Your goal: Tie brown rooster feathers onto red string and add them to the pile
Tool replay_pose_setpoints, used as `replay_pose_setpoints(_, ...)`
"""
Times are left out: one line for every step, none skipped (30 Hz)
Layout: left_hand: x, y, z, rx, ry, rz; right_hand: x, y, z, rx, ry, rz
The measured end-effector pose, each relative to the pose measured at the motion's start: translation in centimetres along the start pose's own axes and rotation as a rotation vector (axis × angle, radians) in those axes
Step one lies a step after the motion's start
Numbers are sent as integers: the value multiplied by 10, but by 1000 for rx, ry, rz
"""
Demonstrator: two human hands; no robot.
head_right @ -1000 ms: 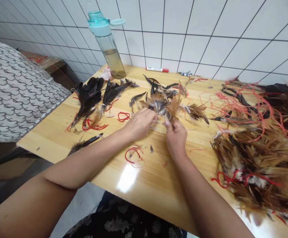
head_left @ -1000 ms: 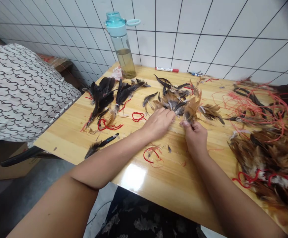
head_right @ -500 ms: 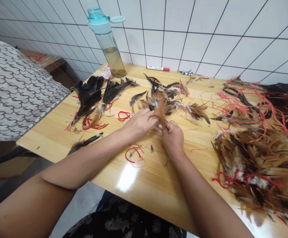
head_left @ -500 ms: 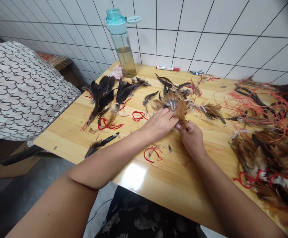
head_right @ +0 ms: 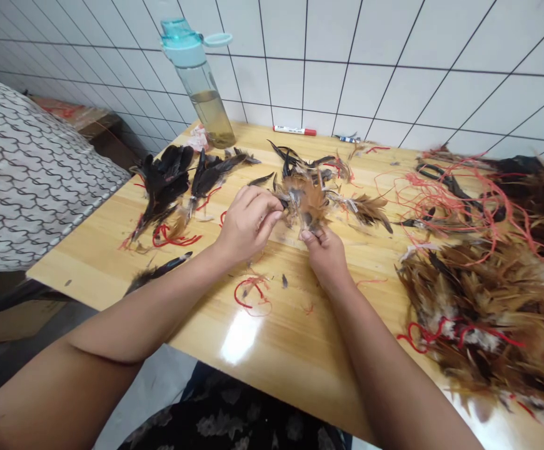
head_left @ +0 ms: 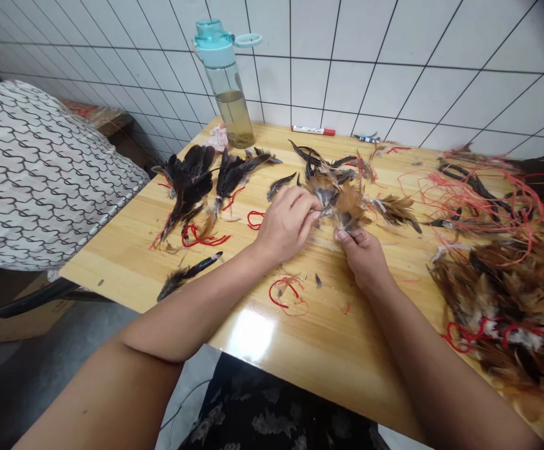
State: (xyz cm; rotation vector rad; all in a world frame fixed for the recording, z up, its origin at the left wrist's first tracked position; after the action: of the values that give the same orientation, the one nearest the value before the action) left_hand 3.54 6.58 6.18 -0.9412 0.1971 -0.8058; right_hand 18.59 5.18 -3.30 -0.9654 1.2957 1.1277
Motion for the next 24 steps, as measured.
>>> replay_pose_setpoints(-5,3,-1,-26,-43,-69,2,0,0,1,26,37)
replay_pose_setpoints(-7,10,-2,-78,-75,-148,3,1,0,-6,41,54)
replay_pose_setpoints(-8,18,-3,-145,-102,-231,3,3,0,-23,44,50)
replay_pose_setpoints(-9,28,-5,-214,-132,-313,3,4,0,-40,34,29)
replay_pose_setpoints(-9,36,-7,-272,-165,-389,2,5,0,-54,17,-2)
replay_pose_setpoints(-9,43,-9,-313,-204,-458,1,6,0,-70,-2,-38)
replay_pose_setpoints(-10,49,-11,-338,-246,-521,0,7,0,-87,-18,-75)
replay_pose_setpoints(-11,53,-13,-350,-291,-579,0,8,0,-108,-28,-109)
replay_pose_setpoints(-12,57,-15,-359,-335,-639,1,10,-1,-130,-31,-138)
replay_pose_setpoints(-13,61,-17,-369,-374,-702,1,11,-1,-150,-29,-161)
replay_pose_setpoints(-13,65,-19,-379,-411,-774,2,12,-1,-168,-23,-175)
replay_pose_setpoints(-12,68,-21,-387,-445,-853,2,12,-2,-182,-17,-181)
replay_pose_setpoints(-11,72,-22,-390,-473,-935,1,13,-2,-192,-12,-180)
replay_pose_setpoints(-10,74,-23,-386,-492,-1011,1,13,-2,-207,-6,-175)
replay_pose_setpoints(-9,75,-24,-379,-504,-1075,0,14,-3,-226,-3,-167)
replay_pose_setpoints(-7,77,-24,-372,-507,-1124,-2,16,-3,-249,-3,-159)
replay_pose_setpoints(-5,77,-24,-370,-504,-1156,-3,18,-4,-271,-4,-150)
replay_pose_setpoints(-4,77,-24,-373,-494,-1167,-4,19,-4,-286,-4,-138)
replay_pose_setpoints(-4,77,-23,-379,-482,-1153,-5,19,-5,-291,3,-117)
replay_pose_setpoints(-6,74,-22,-376,-471,-1110,-6,19,-5,-288,19,-89)
replay_pose_setpoints(-11,70,-20,-353,-462,-1038,-6,18,-5,-276,43,-55)
replay_pose_setpoints(-19,64,-17,-310,-458,-941,-5,17,-5,-251,72,-15)
replay_pose_setpoints(-29,55,-14,-251,-458,-829,-5,15,-5,-218,101,29)
replay_pose_setpoints(-41,45,-11,-180,-463,-712,-4,12,-5,-181,126,75)
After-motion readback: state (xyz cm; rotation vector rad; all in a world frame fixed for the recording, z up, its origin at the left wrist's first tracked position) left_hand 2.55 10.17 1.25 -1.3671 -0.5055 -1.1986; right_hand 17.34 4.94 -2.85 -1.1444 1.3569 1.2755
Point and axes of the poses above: each hand's wrist, its own z-axis towards the middle knuckle, its own y-axis out of the palm, x = y × z, the point moved 9 cm from there along z, towards the middle knuckle, and after that the axes turned 12 degrees about z, right-handed, at the moved point
